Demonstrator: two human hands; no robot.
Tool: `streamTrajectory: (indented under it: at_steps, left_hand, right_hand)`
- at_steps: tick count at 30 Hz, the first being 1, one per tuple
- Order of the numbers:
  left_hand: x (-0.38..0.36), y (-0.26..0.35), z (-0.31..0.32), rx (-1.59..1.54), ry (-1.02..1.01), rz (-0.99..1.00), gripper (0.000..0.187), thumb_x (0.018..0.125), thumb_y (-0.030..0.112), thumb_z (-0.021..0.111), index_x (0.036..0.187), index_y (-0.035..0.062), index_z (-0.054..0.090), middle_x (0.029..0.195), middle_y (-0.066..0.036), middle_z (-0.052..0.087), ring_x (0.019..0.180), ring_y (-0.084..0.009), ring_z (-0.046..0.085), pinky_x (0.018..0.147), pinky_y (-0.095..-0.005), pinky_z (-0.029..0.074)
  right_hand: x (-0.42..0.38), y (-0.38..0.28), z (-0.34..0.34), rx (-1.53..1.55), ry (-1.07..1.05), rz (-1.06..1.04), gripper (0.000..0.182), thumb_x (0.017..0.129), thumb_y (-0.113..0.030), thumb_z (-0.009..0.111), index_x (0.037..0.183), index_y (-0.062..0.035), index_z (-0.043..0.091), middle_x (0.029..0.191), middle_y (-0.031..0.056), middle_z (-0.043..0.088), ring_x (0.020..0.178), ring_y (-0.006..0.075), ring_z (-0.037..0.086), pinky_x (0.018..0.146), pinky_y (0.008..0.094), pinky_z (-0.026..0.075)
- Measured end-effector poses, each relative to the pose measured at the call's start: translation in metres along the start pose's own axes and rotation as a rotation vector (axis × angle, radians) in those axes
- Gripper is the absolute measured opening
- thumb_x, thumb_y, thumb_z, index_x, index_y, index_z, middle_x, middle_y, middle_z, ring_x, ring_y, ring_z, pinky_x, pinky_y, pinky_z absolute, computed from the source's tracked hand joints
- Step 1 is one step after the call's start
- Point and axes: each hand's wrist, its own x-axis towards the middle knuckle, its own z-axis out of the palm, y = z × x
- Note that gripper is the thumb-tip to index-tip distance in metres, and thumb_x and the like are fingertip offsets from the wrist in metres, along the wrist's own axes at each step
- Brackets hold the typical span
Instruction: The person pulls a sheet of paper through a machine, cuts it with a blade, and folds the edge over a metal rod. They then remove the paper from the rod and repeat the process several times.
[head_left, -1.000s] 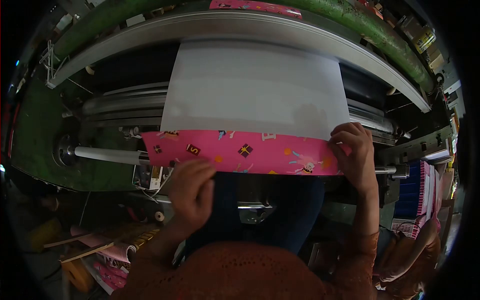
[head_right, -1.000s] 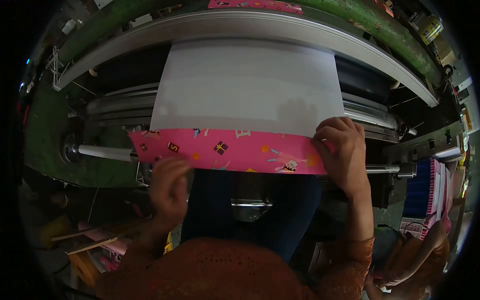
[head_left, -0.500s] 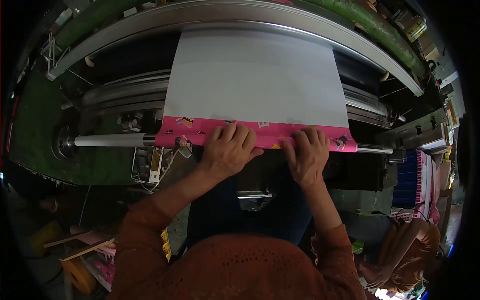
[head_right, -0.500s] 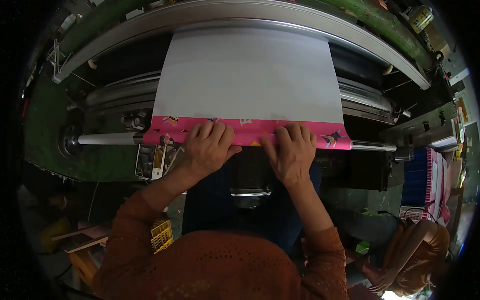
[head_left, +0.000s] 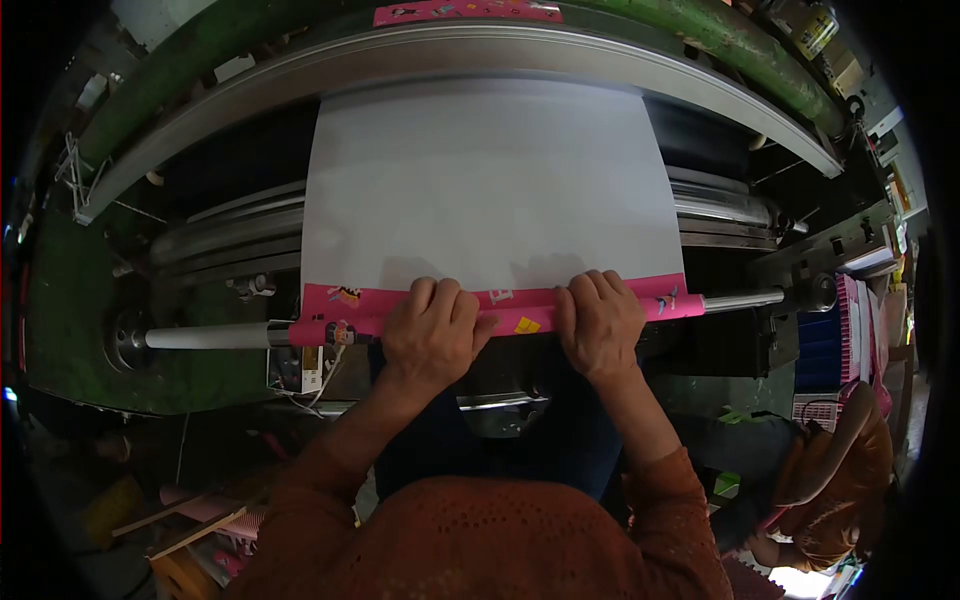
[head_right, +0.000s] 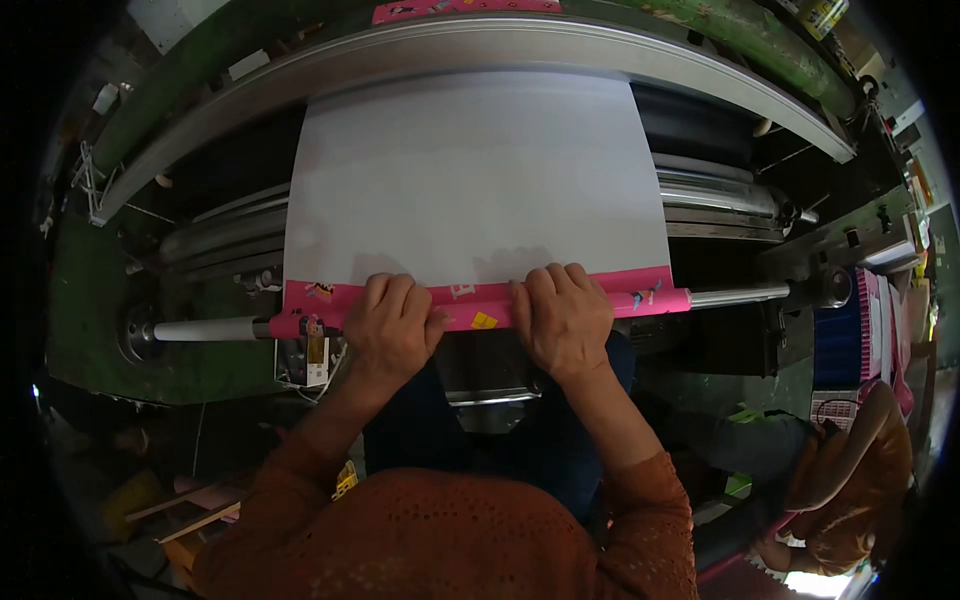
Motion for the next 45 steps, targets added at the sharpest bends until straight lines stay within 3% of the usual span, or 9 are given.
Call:
streamTrajectory:
  at_steps: [6,11,16,26,28,30,38,42,45]
  left_hand:
    - [0.019,-0.004,-0.013,-0.145,-0.155,-0.076,0.017,0.081,0.018,0.067,0.084,0.0026,0.062,0.104,-0.013,0.058,0.105,-0.0295,0.055,0.069,-0.0345,0.052]
    - [0.008,-0.016,-0.026,-0.21,0.492,-0.142,0.035,0.09,0.011,0.049,0.121,-0.0048,0.052,0.136,-0.022,0.045,0.122,-0.0383,0.047,0.098,-0.0433,0.043]
    - [-0.006,0.03,-0.016,-0.021,-0.187,-0.19,0.061,0.089,0.029,0.059,0.138,-0.0013,0.041,0.141,-0.023,0.041,0.135,-0.0407,0.034,0.105,-0.0528,0.032]
    - [0.022,0.007,-0.024,-0.075,0.241,-0.063,0.063,0.086,0.028,0.061,0.137,-0.0031,0.04,0.141,-0.023,0.041,0.136,-0.04,0.033,0.108,-0.0506,0.029]
    - [-0.005,0.052,-0.025,-0.125,-0.223,-0.118,0.065,0.086,0.034,0.061,0.136,-0.0029,0.042,0.141,-0.022,0.041,0.136,-0.0401,0.032,0.108,-0.0521,0.028]
    - [0.004,0.051,-0.009,-0.031,-0.253,-0.114,0.067,0.086,0.038,0.061,0.135,-0.0028,0.042,0.142,-0.021,0.041,0.137,-0.0398,0.032,0.108,-0.0544,0.026]
    - [0.05,0.009,-0.013,-0.14,0.3,-0.034,0.049,0.088,0.028,0.058,0.128,0.0007,0.049,0.136,-0.02,0.047,0.133,-0.0374,0.038,0.107,-0.0578,0.026]
    - [-0.041,0.055,0.002,-0.303,0.197,0.288,0.036,0.087,0.026,0.058,0.118,0.0068,0.056,0.129,-0.017,0.052,0.123,-0.0324,0.046,0.106,-0.0552,0.029]
    - [-0.095,0.058,0.028,-0.286,-0.069,0.195,0.038,0.086,0.029,0.06,0.115,0.0054,0.057,0.128,-0.017,0.052,0.124,-0.0317,0.045,0.106,-0.056,0.029]
  right_hand:
    - [0.027,-0.004,-0.017,0.064,-0.091,0.022,0.023,0.084,-0.016,0.063,0.104,-0.0061,0.064,0.106,0.0084,0.064,0.093,0.0286,0.059,0.077,0.0368,0.049]
    - [0.053,0.005,0.0,-0.028,-0.072,0.067,0.037,0.083,-0.022,0.065,0.117,-0.0066,0.061,0.117,0.0087,0.061,0.104,0.0284,0.057,0.086,0.0395,0.047]
    - [0.093,0.029,0.014,-0.108,-0.036,0.052,0.04,0.082,-0.024,0.067,0.117,-0.0063,0.061,0.118,0.0074,0.062,0.109,0.028,0.055,0.086,0.041,0.045]
    - [0.007,0.005,-0.021,-0.102,-0.026,0.111,0.055,0.084,-0.031,0.064,0.131,-0.006,0.049,0.133,0.015,0.05,0.128,0.0311,0.042,0.101,0.046,0.031]
    - [0.033,0.016,-0.012,-0.094,0.03,0.114,0.054,0.085,-0.031,0.064,0.13,-0.0045,0.05,0.132,0.0159,0.051,0.127,0.0319,0.043,0.101,0.0463,0.031]
    - [0.047,0.028,-0.003,-0.083,0.057,0.121,0.054,0.085,-0.03,0.063,0.129,-0.003,0.05,0.132,0.0167,0.051,0.127,0.0327,0.043,0.101,0.0465,0.031]
    - [-0.031,0.0,-0.035,-0.021,0.051,0.124,0.044,0.084,-0.025,0.064,0.121,-0.0026,0.056,0.123,0.0141,0.058,0.122,0.0313,0.048,0.101,0.0475,0.032]
    - [0.024,0.025,-0.023,-0.088,0.149,0.11,0.039,0.082,-0.023,0.065,0.117,-0.0049,0.06,0.118,0.0102,0.06,0.117,0.0285,0.051,0.1,0.0451,0.033]
    - [0.08,0.047,-0.026,-0.095,0.358,0.013,0.025,0.083,-0.02,0.067,0.104,-0.0065,0.063,0.103,0.0103,0.064,0.096,0.0281,0.06,0.083,0.0409,0.043]
